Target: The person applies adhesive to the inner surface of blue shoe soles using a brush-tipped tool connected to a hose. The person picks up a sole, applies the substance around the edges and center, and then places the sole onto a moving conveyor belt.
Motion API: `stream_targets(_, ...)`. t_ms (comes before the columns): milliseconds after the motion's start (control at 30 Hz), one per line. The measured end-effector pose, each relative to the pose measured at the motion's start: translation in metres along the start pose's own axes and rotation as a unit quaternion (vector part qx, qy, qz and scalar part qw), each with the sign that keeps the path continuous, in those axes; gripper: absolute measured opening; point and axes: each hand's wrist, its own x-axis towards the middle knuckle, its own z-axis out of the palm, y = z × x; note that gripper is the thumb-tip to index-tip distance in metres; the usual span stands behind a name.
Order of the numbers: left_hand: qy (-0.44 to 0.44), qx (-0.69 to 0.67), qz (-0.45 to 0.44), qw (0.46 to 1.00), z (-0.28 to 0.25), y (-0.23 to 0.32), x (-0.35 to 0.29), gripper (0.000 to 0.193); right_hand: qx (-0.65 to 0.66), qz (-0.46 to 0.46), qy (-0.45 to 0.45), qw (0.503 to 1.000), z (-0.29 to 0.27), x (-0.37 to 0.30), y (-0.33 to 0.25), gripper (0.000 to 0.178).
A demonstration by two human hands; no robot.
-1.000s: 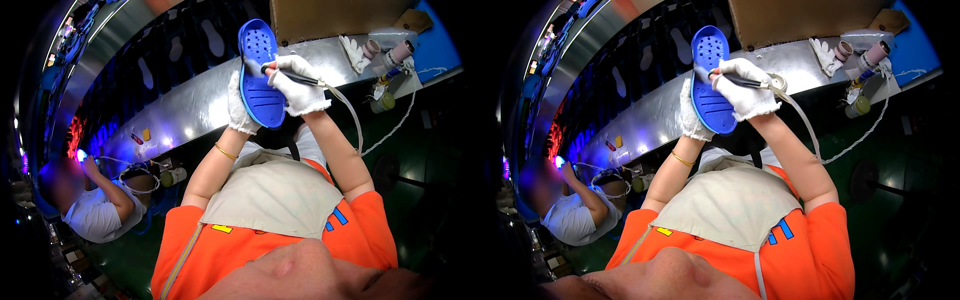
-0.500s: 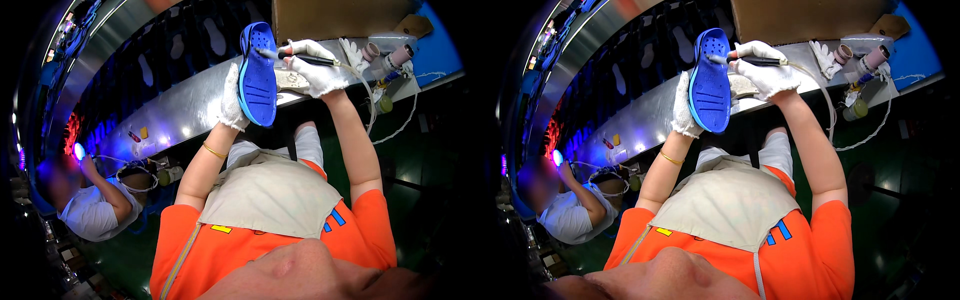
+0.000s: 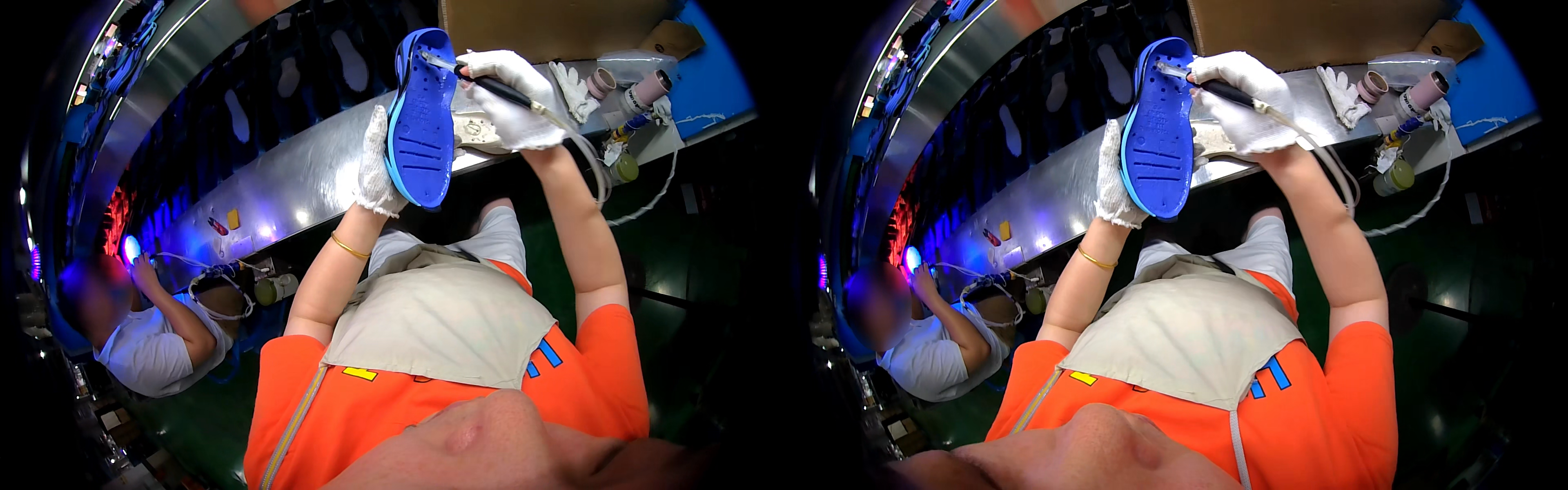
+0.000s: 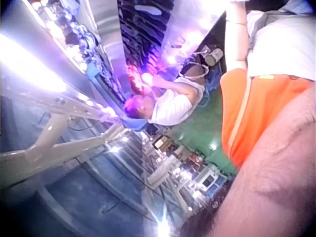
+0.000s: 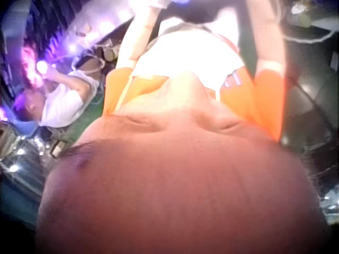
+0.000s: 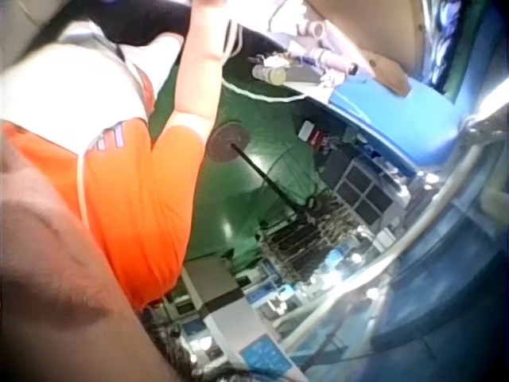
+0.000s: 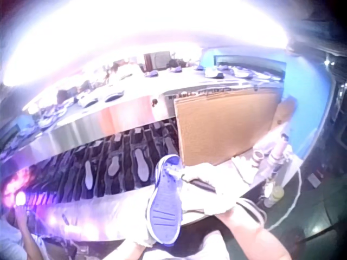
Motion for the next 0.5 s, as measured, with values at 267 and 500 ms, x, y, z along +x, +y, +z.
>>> stream_targets(267,0.066,0.019,0.113,0.991,-0.038,0.000,0.012,0.074,0.063,0.000,-0.153,0.986,0.027,-0.055,-0.047,0.022)
stream_targets(500,-0.018,-0.086,0.030,0.996,-0.036,-0.004,0.008,0.064,0.246,0.404,-0.143,0.869,0.004,-0.040,-0.020,0.021)
